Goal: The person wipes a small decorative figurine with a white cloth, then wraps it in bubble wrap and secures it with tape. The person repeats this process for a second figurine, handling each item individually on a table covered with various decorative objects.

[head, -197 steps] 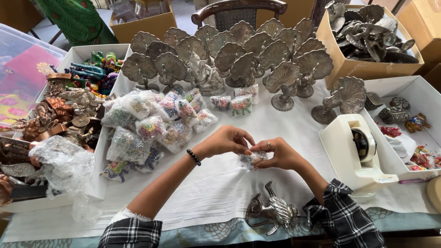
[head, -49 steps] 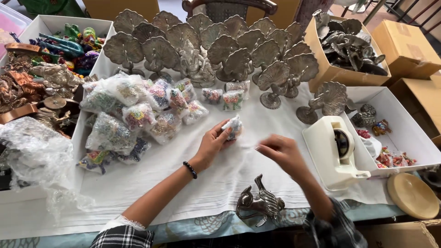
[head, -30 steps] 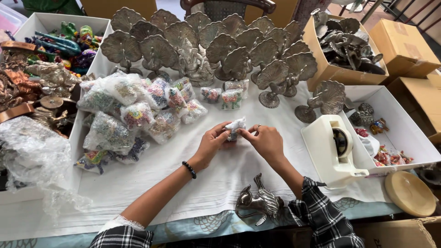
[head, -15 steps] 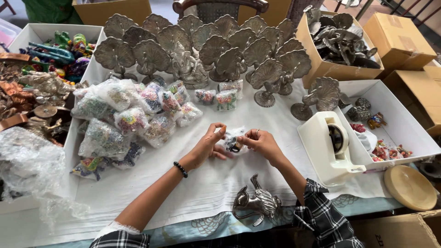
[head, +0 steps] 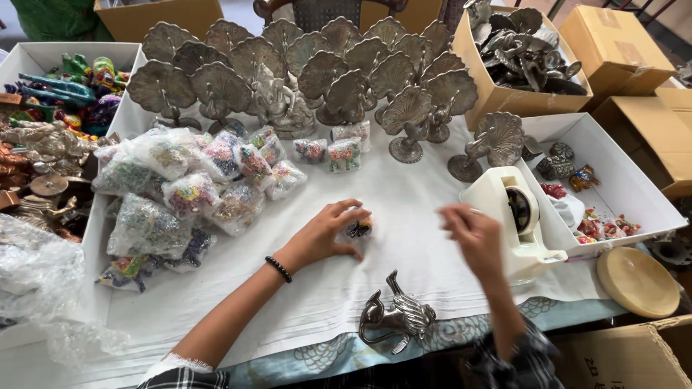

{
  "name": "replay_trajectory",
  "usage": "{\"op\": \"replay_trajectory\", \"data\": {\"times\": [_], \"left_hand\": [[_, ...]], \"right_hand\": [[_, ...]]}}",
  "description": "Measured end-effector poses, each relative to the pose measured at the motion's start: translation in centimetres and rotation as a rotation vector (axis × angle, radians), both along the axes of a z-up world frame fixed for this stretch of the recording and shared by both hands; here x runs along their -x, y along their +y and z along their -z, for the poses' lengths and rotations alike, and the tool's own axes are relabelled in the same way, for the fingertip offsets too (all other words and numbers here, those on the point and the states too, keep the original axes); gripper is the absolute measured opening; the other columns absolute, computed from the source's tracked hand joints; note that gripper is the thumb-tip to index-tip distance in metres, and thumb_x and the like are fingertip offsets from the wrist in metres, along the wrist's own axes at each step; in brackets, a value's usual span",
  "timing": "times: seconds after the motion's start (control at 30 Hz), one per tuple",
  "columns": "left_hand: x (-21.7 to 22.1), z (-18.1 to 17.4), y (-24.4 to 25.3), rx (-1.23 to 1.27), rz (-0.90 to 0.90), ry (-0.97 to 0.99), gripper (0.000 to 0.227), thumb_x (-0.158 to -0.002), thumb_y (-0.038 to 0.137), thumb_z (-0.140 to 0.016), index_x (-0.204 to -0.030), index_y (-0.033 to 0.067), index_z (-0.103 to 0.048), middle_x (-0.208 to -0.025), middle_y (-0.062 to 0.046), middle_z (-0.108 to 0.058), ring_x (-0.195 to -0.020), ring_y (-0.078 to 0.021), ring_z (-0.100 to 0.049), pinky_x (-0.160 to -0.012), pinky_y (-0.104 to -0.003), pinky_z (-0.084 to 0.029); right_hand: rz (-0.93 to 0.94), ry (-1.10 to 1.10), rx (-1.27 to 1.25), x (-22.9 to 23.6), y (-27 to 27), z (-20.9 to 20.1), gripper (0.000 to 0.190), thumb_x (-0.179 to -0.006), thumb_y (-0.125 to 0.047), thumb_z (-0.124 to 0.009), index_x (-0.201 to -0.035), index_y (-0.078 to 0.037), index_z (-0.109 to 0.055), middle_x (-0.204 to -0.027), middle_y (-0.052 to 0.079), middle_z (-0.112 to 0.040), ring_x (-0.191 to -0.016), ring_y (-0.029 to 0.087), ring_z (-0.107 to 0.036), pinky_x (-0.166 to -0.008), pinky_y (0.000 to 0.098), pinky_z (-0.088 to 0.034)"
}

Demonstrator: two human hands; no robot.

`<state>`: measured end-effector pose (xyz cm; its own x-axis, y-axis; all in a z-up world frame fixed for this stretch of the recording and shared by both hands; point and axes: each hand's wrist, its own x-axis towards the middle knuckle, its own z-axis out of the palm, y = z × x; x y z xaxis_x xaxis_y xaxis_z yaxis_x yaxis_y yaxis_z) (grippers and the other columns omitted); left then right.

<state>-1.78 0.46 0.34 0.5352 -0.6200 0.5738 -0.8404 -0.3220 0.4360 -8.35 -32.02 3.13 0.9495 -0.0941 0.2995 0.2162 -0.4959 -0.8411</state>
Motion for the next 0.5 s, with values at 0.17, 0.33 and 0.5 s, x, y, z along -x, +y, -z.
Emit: {"op": "replay_trajectory", "data": {"times": [0.17, 0.33, 0.5], "left_hand": [[-2.5, 3.7, 0.3, 0.201, -0.003, 0.544, 0.055, -0.089, 0.029, -0.077, -0.139, 0.0127, -0.062, -0.134, -0.012, -0.069, -0.113, -0.0237, -0.071, -0.098, -0.033, -0.059], [-1.9, 1.4, 0.4, 0.482, 0.04, 1.164, 0.05, -0.099, 0.032, -0.059, -0.145, 0.0129, -0.053, -0.128, -0.01, -0.068, -0.107, -0.019, -0.071, -0.094, -0.032, -0.059], [-1.9, 1.2, 0.0, 0.567, 0.063, 1.32, 0.05, -0.103, 0.035, -0.052, -0.146, 0.0102, -0.051, -0.129, -0.009, -0.066, -0.106, -0.0194, -0.069, -0.093, -0.031, -0.059]], "right_hand": [[0.752, -0.163, 0.34, 7.2, -6.2, -5.0, 0.017, -0.099, -0.027, -0.075, -0.1, -0.01, -0.077, -0.102, 0.009, -0.074, -0.073, 0.023, -0.061, -0.07, 0.036, -0.048], [0.706, -0.153, 0.926, 8.3, -17.2, 1.7, 0.043, -0.106, -0.053, -0.068, -0.097, -0.013, -0.082, -0.157, 0.008, -0.049, -0.155, 0.033, -0.018, -0.122, 0.0533, -0.024], [0.538, 0.099, 0.578, 7.3, -17.6, 1.6, 0.066, -0.102, -0.068, -0.05, -0.093, -0.01, -0.081, -0.176, 0.001, -0.04, -0.162, 0.036, -0.006, -0.122, 0.0643, -0.004]]}}
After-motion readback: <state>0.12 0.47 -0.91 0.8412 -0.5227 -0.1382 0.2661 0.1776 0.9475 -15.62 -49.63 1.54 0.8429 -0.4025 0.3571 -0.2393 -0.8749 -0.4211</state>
